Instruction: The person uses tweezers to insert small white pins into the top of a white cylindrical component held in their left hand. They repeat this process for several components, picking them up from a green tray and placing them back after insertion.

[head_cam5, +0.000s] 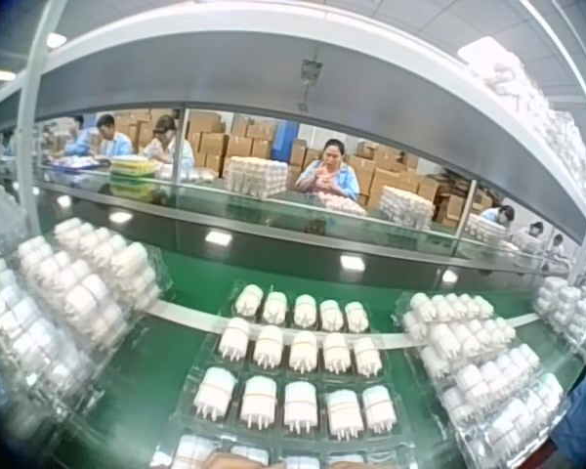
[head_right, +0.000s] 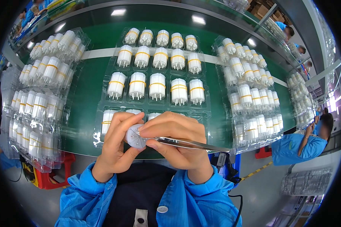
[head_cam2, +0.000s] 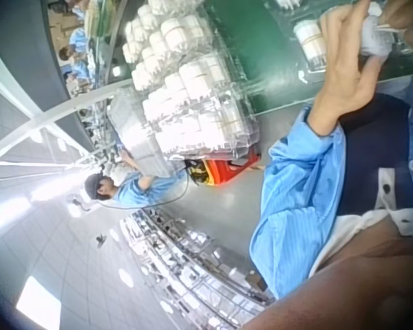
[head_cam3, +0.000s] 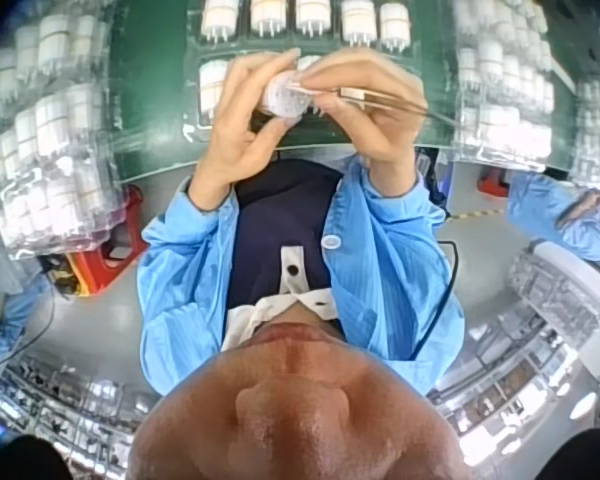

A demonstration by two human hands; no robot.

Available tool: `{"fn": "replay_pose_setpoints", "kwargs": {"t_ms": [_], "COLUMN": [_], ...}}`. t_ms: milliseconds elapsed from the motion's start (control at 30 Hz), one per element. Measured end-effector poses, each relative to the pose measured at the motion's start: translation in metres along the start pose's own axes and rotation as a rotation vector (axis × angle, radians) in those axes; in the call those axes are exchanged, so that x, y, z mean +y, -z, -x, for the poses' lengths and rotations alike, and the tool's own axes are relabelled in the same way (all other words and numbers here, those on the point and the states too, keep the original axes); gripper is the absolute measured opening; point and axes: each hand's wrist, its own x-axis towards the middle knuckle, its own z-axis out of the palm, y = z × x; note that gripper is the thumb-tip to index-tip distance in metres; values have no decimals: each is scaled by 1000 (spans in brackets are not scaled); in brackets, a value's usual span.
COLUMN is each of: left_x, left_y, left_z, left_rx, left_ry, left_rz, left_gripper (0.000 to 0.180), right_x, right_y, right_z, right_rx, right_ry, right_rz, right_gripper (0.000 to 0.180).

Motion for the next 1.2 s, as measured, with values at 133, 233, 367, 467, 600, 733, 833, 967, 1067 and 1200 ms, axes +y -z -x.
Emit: {"fn": "replay_pose_setpoints", "kwargs": {"t_ms": [133,233,367,467,600,733,833,967,1067,1200], "left_x": [0,0,-1,-2,-1,7,-8,-16,-3,-1], "left_y": [-1,0,-1,-2,-2,1,-16,-15,-12,-9], "left_z": [0,0,0,-2,-2,-5,0,0,-2,-3], "left_rx": [10,1,8,14,20,81,236,253,235,225], "left_ry": [-7,-32,-61,-97,-105,-206,-179,-225,-152,-146], "left_rz": [3,-23,-69,-116,-152,-326,46,-54,-229,-362], "left_gripper": [67,67,66,67,66,63,63,65,63,58], "right_x": [-1,-2,-5,-6,-11,-15,-19,-19,-10,-4], "right_y": [-2,-3,-1,-2,0,-5,-20,-32,-34,-35], "right_z": [1,2,2,-1,-3,8,16,20,21,20], "right_rx": [35,58,35,4,-39,163,220,252,290,280], "right_ry": [-15,-22,-33,-6,4,-84,-137,-165,-164,-127], "right_rz": [28,58,75,161,177,-144,-199,-105,-74,-72], "right_gripper": [15,14,14,15,15,17,18,17,17,16]}}
